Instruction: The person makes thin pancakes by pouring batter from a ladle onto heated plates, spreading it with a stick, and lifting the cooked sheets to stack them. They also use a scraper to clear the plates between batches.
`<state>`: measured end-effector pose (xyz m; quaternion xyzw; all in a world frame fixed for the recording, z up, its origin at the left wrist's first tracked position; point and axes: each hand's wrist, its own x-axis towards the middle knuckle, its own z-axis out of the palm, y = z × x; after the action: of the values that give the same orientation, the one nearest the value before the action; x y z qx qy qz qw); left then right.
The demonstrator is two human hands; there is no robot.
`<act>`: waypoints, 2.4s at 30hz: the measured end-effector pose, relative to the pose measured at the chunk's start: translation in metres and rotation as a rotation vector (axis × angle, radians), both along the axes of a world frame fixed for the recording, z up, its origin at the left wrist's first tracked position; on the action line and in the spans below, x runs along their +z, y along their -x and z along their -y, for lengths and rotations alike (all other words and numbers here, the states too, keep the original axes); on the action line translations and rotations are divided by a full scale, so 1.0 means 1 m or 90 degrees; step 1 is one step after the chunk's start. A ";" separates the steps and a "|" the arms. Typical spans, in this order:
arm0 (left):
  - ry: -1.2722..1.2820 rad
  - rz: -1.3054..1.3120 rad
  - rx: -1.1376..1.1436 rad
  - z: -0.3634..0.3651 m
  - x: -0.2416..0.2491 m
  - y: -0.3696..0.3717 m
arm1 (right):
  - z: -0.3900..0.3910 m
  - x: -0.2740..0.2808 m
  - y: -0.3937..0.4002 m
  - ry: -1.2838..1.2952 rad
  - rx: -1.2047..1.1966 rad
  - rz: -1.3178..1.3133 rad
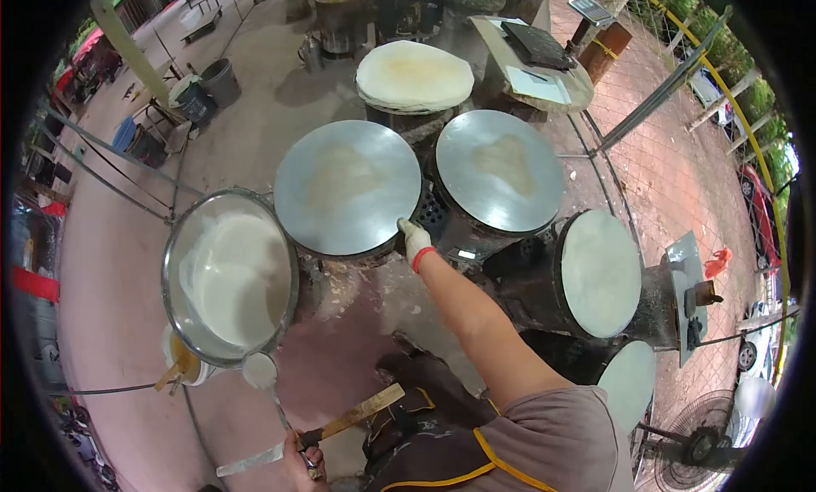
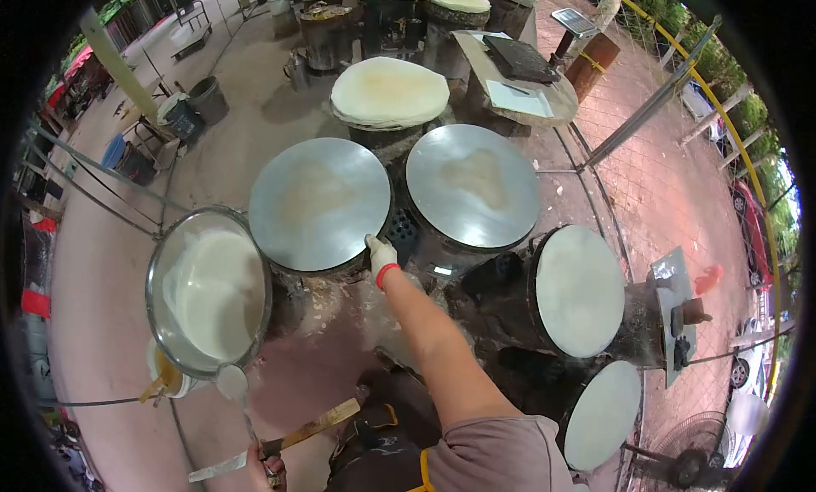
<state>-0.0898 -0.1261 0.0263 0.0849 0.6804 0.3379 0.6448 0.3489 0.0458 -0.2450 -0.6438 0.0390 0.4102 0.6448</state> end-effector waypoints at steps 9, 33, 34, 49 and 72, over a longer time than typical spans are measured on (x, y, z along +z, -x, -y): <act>0.200 0.327 0.068 0.004 -0.058 0.065 | -0.026 -0.008 -0.019 0.001 -0.012 -0.019; 0.134 0.142 0.038 -0.009 -0.020 0.014 | -0.036 -0.017 -0.025 0.031 0.005 -0.026; 0.155 0.178 0.037 -0.010 -0.015 0.014 | -0.034 -0.008 -0.024 0.042 0.015 -0.003; -0.059 0.231 0.197 0.008 -0.021 0.007 | 0.149 -0.085 0.084 0.066 0.344 -0.286; -0.108 0.171 0.485 0.067 -0.107 0.074 | 0.009 -0.138 0.064 0.450 0.588 0.310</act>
<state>-0.1635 -0.1927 -0.0808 -0.1652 0.5425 0.6154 0.5475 0.2846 0.0369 -0.3834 -0.8433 -0.2581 0.4503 0.1397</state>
